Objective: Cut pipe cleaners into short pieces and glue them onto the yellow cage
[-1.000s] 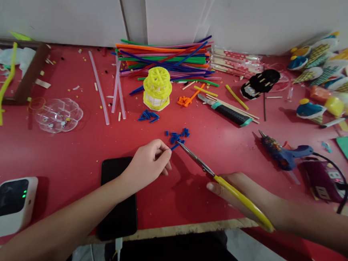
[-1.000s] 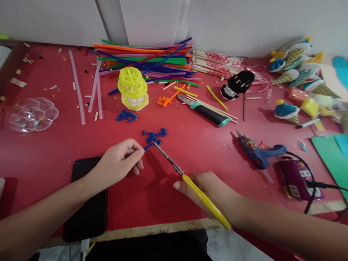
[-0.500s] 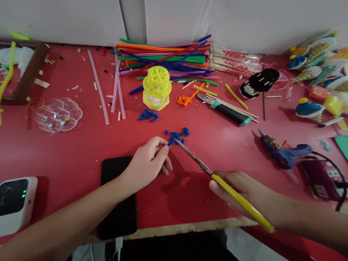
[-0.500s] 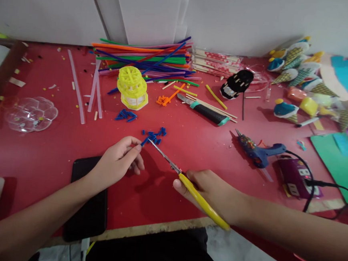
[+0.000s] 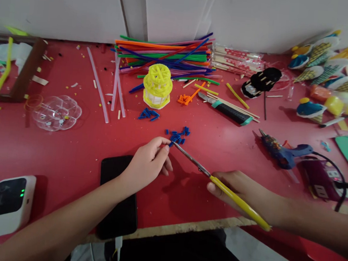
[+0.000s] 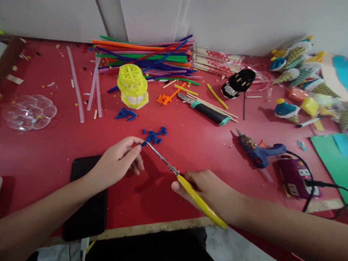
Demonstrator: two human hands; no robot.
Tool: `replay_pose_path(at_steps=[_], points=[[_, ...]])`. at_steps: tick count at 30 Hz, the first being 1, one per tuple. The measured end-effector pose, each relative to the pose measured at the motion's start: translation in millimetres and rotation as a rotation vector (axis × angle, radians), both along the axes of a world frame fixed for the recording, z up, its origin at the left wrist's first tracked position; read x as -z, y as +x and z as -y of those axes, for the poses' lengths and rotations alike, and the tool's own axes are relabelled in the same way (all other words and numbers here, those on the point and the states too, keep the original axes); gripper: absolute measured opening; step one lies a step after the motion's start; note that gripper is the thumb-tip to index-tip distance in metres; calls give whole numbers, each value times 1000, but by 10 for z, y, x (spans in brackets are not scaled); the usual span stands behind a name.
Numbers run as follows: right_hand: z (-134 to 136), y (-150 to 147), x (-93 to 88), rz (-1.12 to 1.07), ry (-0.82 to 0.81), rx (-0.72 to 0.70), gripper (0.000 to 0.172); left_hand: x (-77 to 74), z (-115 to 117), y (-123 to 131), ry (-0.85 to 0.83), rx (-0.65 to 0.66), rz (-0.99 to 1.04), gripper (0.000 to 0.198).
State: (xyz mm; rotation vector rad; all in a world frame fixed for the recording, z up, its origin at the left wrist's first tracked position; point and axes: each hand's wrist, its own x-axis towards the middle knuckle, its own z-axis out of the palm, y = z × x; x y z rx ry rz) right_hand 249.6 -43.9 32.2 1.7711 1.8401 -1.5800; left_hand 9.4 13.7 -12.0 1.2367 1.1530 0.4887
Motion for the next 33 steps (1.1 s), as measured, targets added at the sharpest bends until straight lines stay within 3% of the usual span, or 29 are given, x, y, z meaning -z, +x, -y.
replay_pose_path(at_steps=[9,20,33], points=[[44,46,64,-32,7,-3,67,-17,-7,12,3,17,-17,17],[9,2,-26,24,51,84,53,-38,-19,7,-14,42,-50,13],[-16,14,-75,-9,48,-30,72,-64,-29,21,-42,-8,-20,12]])
